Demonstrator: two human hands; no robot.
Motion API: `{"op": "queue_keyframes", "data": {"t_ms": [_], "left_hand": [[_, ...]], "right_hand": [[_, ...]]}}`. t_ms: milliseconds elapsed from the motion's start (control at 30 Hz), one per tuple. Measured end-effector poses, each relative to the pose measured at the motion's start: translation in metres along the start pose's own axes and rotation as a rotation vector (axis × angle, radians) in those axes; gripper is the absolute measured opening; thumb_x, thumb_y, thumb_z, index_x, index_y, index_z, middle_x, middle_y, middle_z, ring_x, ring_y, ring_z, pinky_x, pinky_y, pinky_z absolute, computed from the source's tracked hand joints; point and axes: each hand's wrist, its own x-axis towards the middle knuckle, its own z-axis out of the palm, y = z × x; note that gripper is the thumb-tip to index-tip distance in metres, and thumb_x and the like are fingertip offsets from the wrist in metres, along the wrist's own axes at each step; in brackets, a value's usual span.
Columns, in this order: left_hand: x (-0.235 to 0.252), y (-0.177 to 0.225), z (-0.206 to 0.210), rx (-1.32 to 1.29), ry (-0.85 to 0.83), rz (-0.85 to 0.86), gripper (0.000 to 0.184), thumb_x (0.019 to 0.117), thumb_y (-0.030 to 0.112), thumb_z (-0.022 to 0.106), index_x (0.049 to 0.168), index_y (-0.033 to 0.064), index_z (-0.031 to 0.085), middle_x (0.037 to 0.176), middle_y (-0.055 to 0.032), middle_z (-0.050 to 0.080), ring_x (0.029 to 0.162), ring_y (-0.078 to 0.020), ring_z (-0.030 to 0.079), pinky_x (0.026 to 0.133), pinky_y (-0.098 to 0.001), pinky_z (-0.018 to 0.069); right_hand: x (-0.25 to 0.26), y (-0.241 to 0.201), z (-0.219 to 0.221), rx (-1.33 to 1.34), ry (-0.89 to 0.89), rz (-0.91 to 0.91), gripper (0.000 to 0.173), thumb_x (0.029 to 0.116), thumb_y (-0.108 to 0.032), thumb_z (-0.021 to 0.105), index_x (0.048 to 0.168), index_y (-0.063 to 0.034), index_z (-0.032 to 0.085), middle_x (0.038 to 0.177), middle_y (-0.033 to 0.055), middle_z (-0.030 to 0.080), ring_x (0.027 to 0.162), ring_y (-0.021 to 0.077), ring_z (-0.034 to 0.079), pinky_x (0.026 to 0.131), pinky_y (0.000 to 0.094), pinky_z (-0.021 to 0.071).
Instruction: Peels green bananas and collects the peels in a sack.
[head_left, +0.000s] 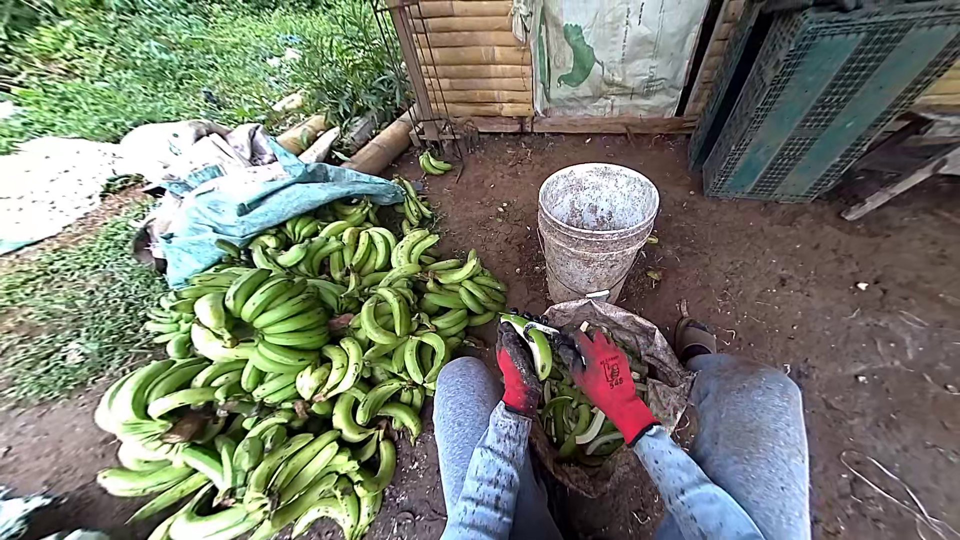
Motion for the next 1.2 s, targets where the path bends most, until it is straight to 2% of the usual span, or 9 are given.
{"op": "queue_keyframes", "data": {"t_ms": [233, 467, 533, 600, 667, 767, 833, 1000, 1200], "left_hand": [[0.002, 0.003, 0.005, 0.478, -0.132, -0.005, 0.036, 0.1124, 0.016, 0.033, 0.130, -0.0071, 0.054, 0.107, -0.0136, 0.062, 0.092, -0.0100, 0.061, 0.085, -0.0255, 0.0522], [-0.022, 0.002, 0.002, 0.899, -0.450, -0.109, 0.042, 0.1094, 0.010, 0.041, 0.146, -0.0099, 0.045, 0.145, -0.0277, 0.051, 0.137, -0.0276, 0.050, 0.117, -0.0378, 0.0364], [-0.019, -0.006, 0.000, 0.802, -0.366, -0.106, 0.039, 0.1099, 0.011, 0.039, 0.140, -0.0104, 0.050, 0.136, -0.0263, 0.058, 0.125, -0.0247, 0.057, 0.110, -0.0362, 0.0427], [-0.002, -0.009, -0.006, 0.533, -0.217, -0.130, 0.040, 0.1128, 0.021, 0.033, 0.129, -0.0053, 0.059, 0.108, -0.0182, 0.067, 0.093, -0.0188, 0.066, 0.085, -0.0337, 0.0556], [0.008, -0.001, -0.005, 0.085, -0.185, -0.258, 0.048, 0.1133, 0.037, 0.025, 0.106, 0.0045, 0.059, 0.075, -0.0074, 0.061, 0.060, -0.0140, 0.060, 0.054, -0.0295, 0.0545], [0.019, 0.011, -0.007, -0.465, -0.240, -0.436, 0.060, 0.1104, 0.044, 0.014, 0.080, 0.0122, 0.055, 0.059, 0.0005, 0.056, 0.050, -0.0090, 0.057, 0.048, -0.0228, 0.0514], [0.016, 0.008, -0.013, -0.572, -0.272, -0.442, 0.063, 0.1104, 0.040, 0.010, 0.077, 0.0121, 0.055, 0.059, 0.0010, 0.058, 0.052, -0.0077, 0.060, 0.051, -0.0203, 0.0522], [0.016, 0.006, -0.007, -0.455, -0.191, -0.418, 0.056, 0.1112, 0.041, 0.017, 0.081, 0.0107, 0.053, 0.058, -0.0005, 0.055, 0.048, -0.0098, 0.057, 0.047, -0.0231, 0.0509], [0.002, -0.007, -0.004, 0.000, -0.278, -0.110, 0.036, 0.1129, 0.029, 0.025, 0.125, 0.0084, 0.053, 0.090, -0.0047, 0.064, 0.074, -0.0110, 0.065, 0.065, -0.0278, 0.0582]], "right_hand": [[0.005, 0.025, 0.004, 0.035, 0.032, -0.049, 0.041, 0.1014, -0.026, 0.057, 0.140, -0.0130, 0.063, 0.133, 0.0276, 0.061, 0.126, 0.0462, 0.057, 0.107, 0.0590, 0.0429], [0.046, 0.049, 0.004, 0.037, -0.048, 0.141, 0.041, 0.1048, -0.020, 0.050, 0.143, -0.0090, 0.059, 0.138, 0.0254, 0.059, 0.128, 0.0411, 0.058, 0.110, 0.0560, 0.0431], [0.049, 0.054, 0.003, 0.070, -0.014, 0.184, 0.040, 0.1045, -0.020, 0.050, 0.142, -0.0097, 0.060, 0.136, 0.0246, 0.061, 0.127, 0.0401, 0.059, 0.109, 0.0547, 0.0440], [0.039, 0.046, 0.000, 0.159, 0.053, 0.081, 0.039, 0.1022, -0.019, 0.054, 0.139, -0.0085, 0.063, 0.133, 0.0250, 0.062, 0.125, 0.0396, 0.060, 0.109, 0.0536, 0.0449], [0.022, 0.045, 0.005, 0.267, 0.113, -0.125, 0.037, 0.0987, -0.025, 0.061, 0.132, -0.0114, 0.070, 0.127, 0.0207, 0.067, 0.119, 0.0349, 0.064, 0.106, 0.0501, 0.0481], [0.011, 0.046, 0.011, 0.360, 0.093, -0.365, 0.034, 0.0944, -0.030, 0.069, 0.125, -0.0160, 0.075, 0.122, 0.0166, 0.070, 0.117, 0.0316, 0.064, 0.105, 0.0502, 0.0488], [0.007, 0.047, 0.009, 0.339, 0.077, -0.423, 0.032, 0.0927, -0.030, 0.071, 0.122, -0.0175, 0.077, 0.121, 0.0163, 0.071, 0.117, 0.0332, 0.064, 0.105, 0.0526, 0.0476], [0.011, 0.043, 0.004, 0.150, 0.069, -0.378, 0.032, 0.0957, -0.031, 0.067, 0.126, -0.0210, 0.075, 0.124, 0.0179, 0.069, 0.122, 0.0384, 0.061, 0.111, 0.0579, 0.0401], [0.019, 0.029, 0.020, 0.108, 0.067, -0.143, 0.038, 0.1002, -0.030, 0.058, 0.135, -0.0174, 0.069, 0.130, 0.0206, 0.066, 0.125, 0.0385, 0.060, 0.111, 0.0551, 0.0421]]}}
